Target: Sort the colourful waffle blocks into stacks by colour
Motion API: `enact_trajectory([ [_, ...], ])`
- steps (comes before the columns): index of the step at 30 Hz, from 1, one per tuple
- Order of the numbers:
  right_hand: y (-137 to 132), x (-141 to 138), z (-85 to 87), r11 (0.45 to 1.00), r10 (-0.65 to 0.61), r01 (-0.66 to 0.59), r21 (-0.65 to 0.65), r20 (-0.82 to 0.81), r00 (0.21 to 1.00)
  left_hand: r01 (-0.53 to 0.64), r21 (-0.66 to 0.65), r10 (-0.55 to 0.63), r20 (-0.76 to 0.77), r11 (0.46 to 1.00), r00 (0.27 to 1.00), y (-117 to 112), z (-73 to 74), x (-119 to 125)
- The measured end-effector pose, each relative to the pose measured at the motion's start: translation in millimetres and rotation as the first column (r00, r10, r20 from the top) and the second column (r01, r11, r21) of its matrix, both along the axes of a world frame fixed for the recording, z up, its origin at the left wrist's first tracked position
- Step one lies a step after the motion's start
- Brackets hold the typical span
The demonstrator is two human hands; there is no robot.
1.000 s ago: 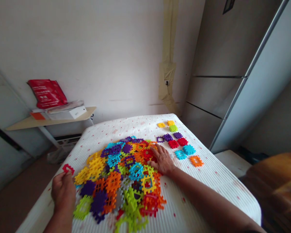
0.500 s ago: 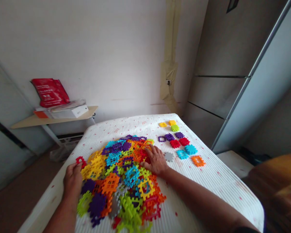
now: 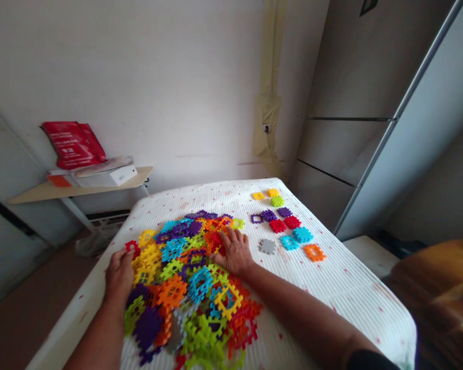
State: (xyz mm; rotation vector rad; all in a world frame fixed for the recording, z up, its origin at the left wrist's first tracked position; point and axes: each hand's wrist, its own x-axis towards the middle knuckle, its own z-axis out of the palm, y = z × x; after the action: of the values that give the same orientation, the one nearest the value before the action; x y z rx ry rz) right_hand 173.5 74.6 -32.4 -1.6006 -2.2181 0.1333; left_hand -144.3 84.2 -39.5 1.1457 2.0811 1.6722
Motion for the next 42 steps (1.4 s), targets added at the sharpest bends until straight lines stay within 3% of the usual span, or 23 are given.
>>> enact_trajectory([
  [3, -0.9, -4.8, 2.7, 1.000, 0.008, -0.008, -0.009, 0.002, 1.000, -0.040, -0.115, 0.040, -0.008, 0.993, 0.999, -0.9, 3.5, 2.8],
  [6, -6.6, 1.2, 6.8, 1.000, 0.030, -0.030, 0.005, 0.011, 0.999, -0.040, -0.114, 0.041, 0.009, 0.993, 0.999, -2.9, 4.8, 4.2],
  [12, -23.1, 45.2, 9.8, 0.995, 0.049, -0.057, 0.080, 0.104, 0.993, -0.005, -0.089, 0.008, 0.037, 0.996, 0.999, -0.5, -4.2, -2.5],
  [18, -27.8, 82.3, -0.7, 0.997, -0.014, 0.002, 0.071, 0.175, 0.985, 0.015, -0.038, -0.014, 0.049, 0.999, 0.999, 2.5, -8.8, -5.2],
  [25, -28.0, 87.5, -8.2, 0.998, -0.014, 0.002, 0.060, 0.185, 0.983, -0.014, 0.017, 0.013, 0.079, 1.000, 0.997, -1.8, -6.2, -3.7],
  [33, -28.0, 89.5, -13.0, 0.985, 0.088, -0.106, 0.136, 0.132, 0.987, -0.057, 0.078, 0.051, 0.076, 0.995, 0.996, -3.1, -6.7, -3.8],
  [39, -25.9, 104.5, -19.4, 0.984, 0.017, -0.039, 0.173, 0.123, 0.992, -0.078, 0.119, 0.064, 0.112, 0.990, 0.992, -7.5, -6.8, -2.3],
  [42, -27.6, 109.8, -17.3, 0.988, 0.050, -0.063, 0.140, 0.093, 0.994, -0.086, 0.146, 0.064, 0.148, 0.986, 0.987, -6.0, -6.9, -4.3],
])
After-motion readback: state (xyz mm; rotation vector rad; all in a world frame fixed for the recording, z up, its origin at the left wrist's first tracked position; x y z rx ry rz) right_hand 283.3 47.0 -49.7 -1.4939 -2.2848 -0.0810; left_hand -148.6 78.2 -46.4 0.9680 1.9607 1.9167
